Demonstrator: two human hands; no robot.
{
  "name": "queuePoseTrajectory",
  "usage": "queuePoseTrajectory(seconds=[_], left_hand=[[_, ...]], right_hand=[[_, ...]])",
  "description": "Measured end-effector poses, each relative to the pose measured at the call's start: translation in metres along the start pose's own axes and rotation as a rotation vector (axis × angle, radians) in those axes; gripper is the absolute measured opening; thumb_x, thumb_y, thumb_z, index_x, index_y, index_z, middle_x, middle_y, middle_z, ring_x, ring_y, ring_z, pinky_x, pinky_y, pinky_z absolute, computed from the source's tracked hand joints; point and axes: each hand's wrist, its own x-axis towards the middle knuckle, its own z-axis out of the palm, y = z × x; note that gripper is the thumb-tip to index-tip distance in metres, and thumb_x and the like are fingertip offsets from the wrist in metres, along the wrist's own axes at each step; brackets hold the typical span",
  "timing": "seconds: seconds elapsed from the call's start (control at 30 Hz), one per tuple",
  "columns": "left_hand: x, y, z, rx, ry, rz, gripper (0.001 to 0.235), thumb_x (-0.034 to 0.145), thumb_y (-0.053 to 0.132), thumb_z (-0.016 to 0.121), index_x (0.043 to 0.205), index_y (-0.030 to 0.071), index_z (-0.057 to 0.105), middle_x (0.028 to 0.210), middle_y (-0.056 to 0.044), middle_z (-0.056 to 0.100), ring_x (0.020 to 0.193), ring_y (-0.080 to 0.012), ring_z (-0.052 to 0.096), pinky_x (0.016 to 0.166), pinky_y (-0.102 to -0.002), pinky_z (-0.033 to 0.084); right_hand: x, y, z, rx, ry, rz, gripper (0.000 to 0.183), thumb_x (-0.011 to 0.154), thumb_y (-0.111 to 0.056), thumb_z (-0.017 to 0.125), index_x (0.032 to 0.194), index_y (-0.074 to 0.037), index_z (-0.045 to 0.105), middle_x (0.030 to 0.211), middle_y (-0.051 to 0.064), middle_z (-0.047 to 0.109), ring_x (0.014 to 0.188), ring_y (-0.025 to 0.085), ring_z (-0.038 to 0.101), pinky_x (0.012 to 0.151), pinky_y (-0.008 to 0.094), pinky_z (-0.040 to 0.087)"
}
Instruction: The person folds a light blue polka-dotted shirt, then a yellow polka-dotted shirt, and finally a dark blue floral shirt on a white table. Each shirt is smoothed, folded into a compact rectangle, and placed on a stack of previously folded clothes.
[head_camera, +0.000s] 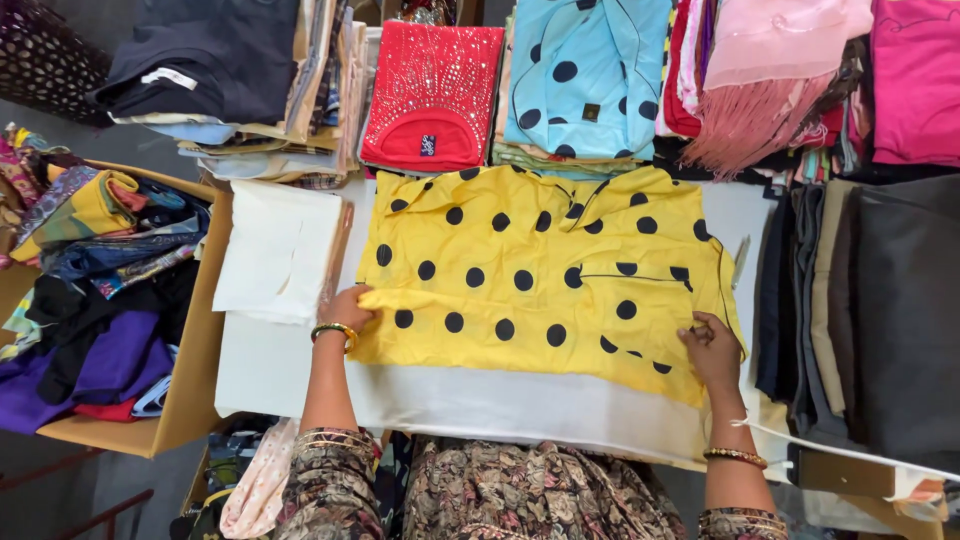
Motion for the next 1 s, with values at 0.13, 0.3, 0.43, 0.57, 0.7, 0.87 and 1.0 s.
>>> queuePoseTrajectory(seconds=[0.13,0.3,0.43,0.57,0.7,0.87,1.0], left_hand=[[-0.014,0.012,0.021,-0.067,0.369,-0.043,0.066,0.075,0.040,0.081,0.137,0.029,0.062,0.122,-0.003,0.070,0.122,-0.0271,0.061,0.105,-0.053,0.040],[-0.056,0.065,0.078,-0.048,0.929,0.189,0.071,0.083,0.041,0.076,0.148,0.024,0.054,0.146,-0.007,0.050,0.138,-0.0281,0.044,0.110,-0.059,0.032],[-0.105,0.091,0.105,0.124,0.778,0.340,0.070,0.086,0.050,0.065,0.150,0.028,0.048,0.153,-0.013,0.041,0.142,-0.0331,0.036,0.110,-0.062,0.025],[-0.104,0.065,0.124,0.147,0.764,0.219,0.070,0.092,0.054,0.056,0.155,0.026,0.042,0.163,-0.016,0.031,0.148,-0.0375,0.028,0.113,-0.066,0.017],[-0.110,0.031,0.139,0.068,0.844,0.047,0.070,0.094,0.052,0.060,0.155,0.026,0.040,0.161,-0.014,0.035,0.147,-0.0375,0.031,0.114,-0.067,0.020],[-0.107,0.037,0.142,-0.660,0.775,-0.806,0.082,0.082,0.053,0.076,0.149,0.023,0.040,0.142,-0.015,0.044,0.131,-0.0407,0.042,0.097,-0.065,0.040],[-0.083,0.051,0.150,-0.696,0.709,-0.939,0.086,0.076,0.058,0.080,0.143,0.021,0.040,0.140,-0.013,0.043,0.131,-0.0384,0.040,0.096,-0.067,0.039]], right_hand=[[-0.010,-0.005,0.002,0.016,0.151,-0.074,0.039,0.088,-0.009,0.079,0.126,-0.005,0.069,0.083,-0.001,0.062,0.070,0.005,0.051,0.066,0.022,0.045],[-0.029,-0.041,0.009,-0.129,0.184,-0.129,0.037,0.090,-0.009,0.075,0.127,-0.007,0.069,0.083,0.006,0.067,0.069,0.016,0.057,0.068,0.028,0.049],[-0.034,-0.057,0.011,-0.396,0.332,-0.429,0.021,0.102,-0.016,0.071,0.122,-0.010,0.069,0.106,0.011,0.071,0.092,0.028,0.068,0.080,0.037,0.054],[-0.040,-0.063,0.005,-0.604,0.398,-0.516,0.041,0.091,-0.019,0.075,0.129,-0.006,0.067,0.124,0.016,0.065,0.118,0.038,0.060,0.100,0.048,0.047],[-0.076,-0.045,0.015,-0.551,0.303,-0.537,0.041,0.088,-0.018,0.073,0.128,-0.009,0.067,0.129,0.013,0.062,0.127,0.036,0.055,0.109,0.050,0.042],[-0.118,-0.033,0.014,-0.657,0.015,-0.712,0.048,0.073,-0.023,0.074,0.118,-0.008,0.066,0.132,0.013,0.063,0.126,0.034,0.056,0.109,0.050,0.041],[-0.115,-0.007,0.009,-0.678,0.055,-0.740,0.045,0.080,-0.012,0.068,0.125,-0.009,0.066,0.138,0.013,0.061,0.132,0.033,0.055,0.115,0.049,0.040]])
